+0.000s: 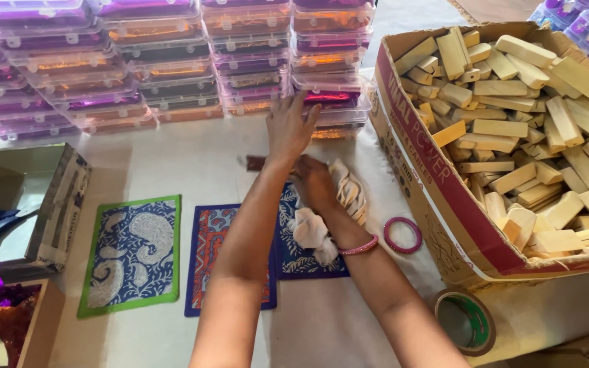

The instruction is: The person cleans rectangular blocks with a cloth and then wraps them in colored foil at a workstation.

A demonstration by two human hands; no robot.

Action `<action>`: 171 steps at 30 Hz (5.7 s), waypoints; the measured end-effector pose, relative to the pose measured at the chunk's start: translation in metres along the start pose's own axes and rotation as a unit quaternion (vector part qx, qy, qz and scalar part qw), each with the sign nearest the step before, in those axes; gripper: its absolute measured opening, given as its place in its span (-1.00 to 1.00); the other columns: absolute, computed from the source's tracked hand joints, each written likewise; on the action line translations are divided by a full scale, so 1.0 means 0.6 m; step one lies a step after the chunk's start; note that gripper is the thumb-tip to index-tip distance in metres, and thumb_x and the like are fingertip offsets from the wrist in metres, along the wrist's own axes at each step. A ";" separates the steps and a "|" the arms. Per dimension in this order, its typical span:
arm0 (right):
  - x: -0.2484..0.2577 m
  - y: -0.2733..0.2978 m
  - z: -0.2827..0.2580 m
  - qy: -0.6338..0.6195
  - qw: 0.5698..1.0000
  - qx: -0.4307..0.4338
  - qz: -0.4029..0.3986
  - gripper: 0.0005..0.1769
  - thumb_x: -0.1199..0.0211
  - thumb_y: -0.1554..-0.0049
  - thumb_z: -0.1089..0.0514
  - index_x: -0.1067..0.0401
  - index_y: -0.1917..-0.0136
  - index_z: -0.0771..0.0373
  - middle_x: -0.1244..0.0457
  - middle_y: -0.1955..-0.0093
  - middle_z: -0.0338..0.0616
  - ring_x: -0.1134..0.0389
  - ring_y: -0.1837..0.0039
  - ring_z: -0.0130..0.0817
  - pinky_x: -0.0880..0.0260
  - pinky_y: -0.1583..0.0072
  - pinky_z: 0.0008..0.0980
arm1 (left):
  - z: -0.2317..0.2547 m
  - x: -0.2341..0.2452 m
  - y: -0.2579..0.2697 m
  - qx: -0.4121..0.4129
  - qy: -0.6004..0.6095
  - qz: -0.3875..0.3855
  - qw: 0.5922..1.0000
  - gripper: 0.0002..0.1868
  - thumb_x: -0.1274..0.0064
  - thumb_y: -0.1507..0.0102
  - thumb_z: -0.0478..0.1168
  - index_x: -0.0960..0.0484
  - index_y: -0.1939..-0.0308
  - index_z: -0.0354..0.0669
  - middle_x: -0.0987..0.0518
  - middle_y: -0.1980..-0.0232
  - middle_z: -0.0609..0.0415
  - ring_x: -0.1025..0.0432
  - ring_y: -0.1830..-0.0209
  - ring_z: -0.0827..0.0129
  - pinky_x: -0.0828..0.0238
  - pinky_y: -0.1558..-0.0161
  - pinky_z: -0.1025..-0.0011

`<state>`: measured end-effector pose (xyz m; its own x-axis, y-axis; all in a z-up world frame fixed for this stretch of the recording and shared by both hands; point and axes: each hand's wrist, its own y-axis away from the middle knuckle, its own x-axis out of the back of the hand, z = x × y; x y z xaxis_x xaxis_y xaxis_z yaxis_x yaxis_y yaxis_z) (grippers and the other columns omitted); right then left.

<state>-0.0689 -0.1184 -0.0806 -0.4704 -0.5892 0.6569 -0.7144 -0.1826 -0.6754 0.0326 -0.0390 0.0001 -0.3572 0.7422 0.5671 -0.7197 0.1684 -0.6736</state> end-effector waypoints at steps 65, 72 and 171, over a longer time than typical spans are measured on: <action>0.199 -0.252 0.131 0.369 0.899 0.042 -0.233 -0.80 -0.11 -0.15 0.33 -0.51 -0.01 0.28 -0.33 -0.07 0.04 -0.44 -0.09 -0.01 -0.48 -0.07 -0.08 | 0.041 -0.006 0.003 -0.027 -0.007 0.001 1.000 -0.51 -0.39 -0.04 -0.05 -0.68 -0.01 -0.11 -0.53 0.00 0.09 -0.39 -0.09 0.15 -0.25 -0.12 -0.03; 0.195 -0.251 0.143 0.358 0.901 0.059 -0.239 -0.78 -0.15 -0.16 0.30 -0.52 -0.06 0.25 -0.31 -0.06 0.05 -0.42 -0.09 0.02 -0.45 -0.07 -0.05 | 0.038 -0.006 0.003 -0.028 -0.003 -0.008 1.000 -0.61 -0.33 -0.10 -0.10 -0.72 0.01 -0.06 -0.57 0.04 0.11 -0.41 -0.08 0.18 -0.24 -0.13 -0.01; 0.117 -0.239 0.344 0.514 0.858 0.004 -0.001 -0.56 -0.18 -0.36 -0.06 -0.43 -0.37 0.23 -0.14 -0.55 0.15 -0.11 -0.62 0.01 0.19 -0.58 0.17 | -0.015 0.026 0.030 -0.104 -0.190 -0.153 0.964 -0.10 -0.35 -0.11 -0.08 -0.21 -0.47 0.03 -0.17 -0.58 0.01 -0.08 -0.51 -0.06 -0.10 -0.33 -0.26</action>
<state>0.1074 -0.2961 -0.0069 -0.6801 0.4167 0.6032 -0.7141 -0.1903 -0.6737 0.0196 -0.0182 -0.0073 -0.3675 0.3520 0.8609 -0.7049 0.4984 -0.5047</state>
